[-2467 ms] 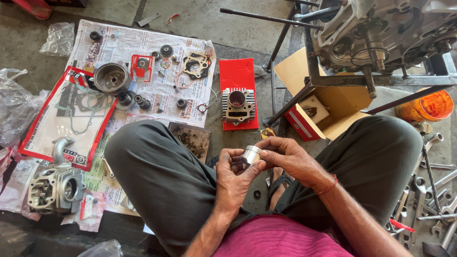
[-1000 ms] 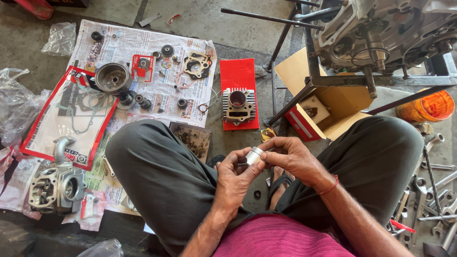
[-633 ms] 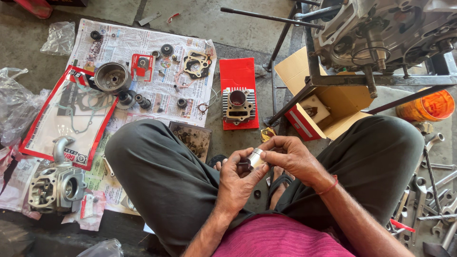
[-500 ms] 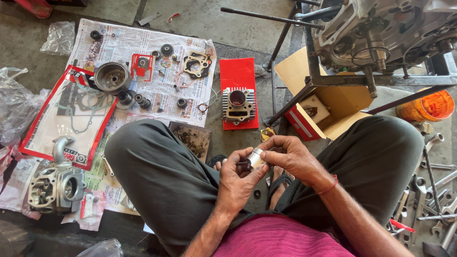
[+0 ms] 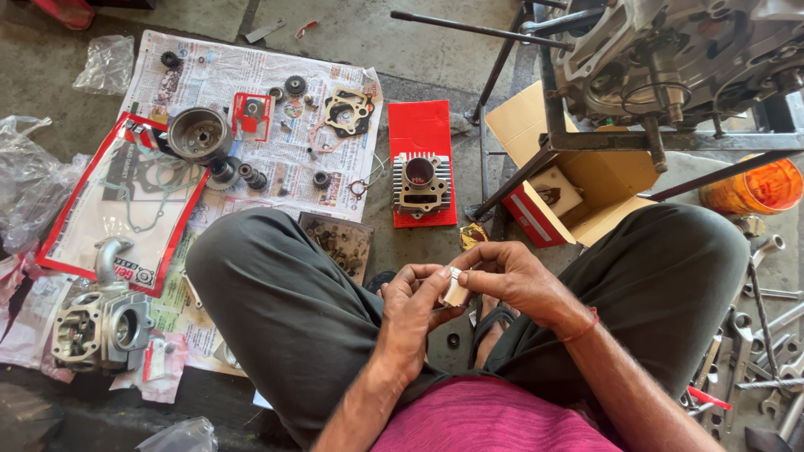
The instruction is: The person sits on the workshop floor and fits piston rings onto a motorcycle engine piston, working the rings around the piston by hand and checking the fit. Engine parts, gaskets and wrenches are laid out on newspaper around them, with the engine crankcase mounted on a stand nearby.
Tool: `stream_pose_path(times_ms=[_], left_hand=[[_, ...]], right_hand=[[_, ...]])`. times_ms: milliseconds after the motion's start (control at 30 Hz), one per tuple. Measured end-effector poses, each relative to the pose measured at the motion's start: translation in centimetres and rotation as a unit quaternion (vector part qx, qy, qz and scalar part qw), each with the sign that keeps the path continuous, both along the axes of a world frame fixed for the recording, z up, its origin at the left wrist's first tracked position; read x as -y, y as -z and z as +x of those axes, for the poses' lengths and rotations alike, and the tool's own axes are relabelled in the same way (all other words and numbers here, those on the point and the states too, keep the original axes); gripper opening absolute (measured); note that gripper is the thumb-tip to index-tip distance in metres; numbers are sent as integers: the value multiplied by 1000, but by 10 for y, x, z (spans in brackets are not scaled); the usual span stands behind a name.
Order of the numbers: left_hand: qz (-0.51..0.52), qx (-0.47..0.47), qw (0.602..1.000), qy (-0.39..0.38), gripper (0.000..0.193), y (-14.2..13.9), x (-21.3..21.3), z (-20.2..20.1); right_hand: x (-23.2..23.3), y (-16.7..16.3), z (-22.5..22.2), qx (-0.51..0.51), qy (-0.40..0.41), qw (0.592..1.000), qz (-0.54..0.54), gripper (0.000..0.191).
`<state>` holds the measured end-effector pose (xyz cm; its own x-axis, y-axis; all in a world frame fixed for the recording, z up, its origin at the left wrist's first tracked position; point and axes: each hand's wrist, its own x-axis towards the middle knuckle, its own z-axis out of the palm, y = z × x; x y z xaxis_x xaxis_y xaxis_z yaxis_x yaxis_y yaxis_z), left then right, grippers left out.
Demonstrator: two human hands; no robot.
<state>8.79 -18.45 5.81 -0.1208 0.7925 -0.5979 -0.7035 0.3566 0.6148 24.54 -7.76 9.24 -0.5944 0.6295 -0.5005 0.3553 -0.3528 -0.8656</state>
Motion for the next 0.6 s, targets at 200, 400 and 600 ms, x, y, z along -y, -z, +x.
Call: stream_pose_path(times_ms=[200,400,600], left_hand=[[-18,34,999,-10,25,2,-1,-3],[-41,76,996,-16,29,3,-1,-6],[-46,81,996,-11,30,0,0,-9]], right_hand=[[1,-1,-1,-9,-30,999,10,27],[2,-2,-1,-12,-33,999,10,31],[1,-2,0,-16,-41,999,-4,33]])
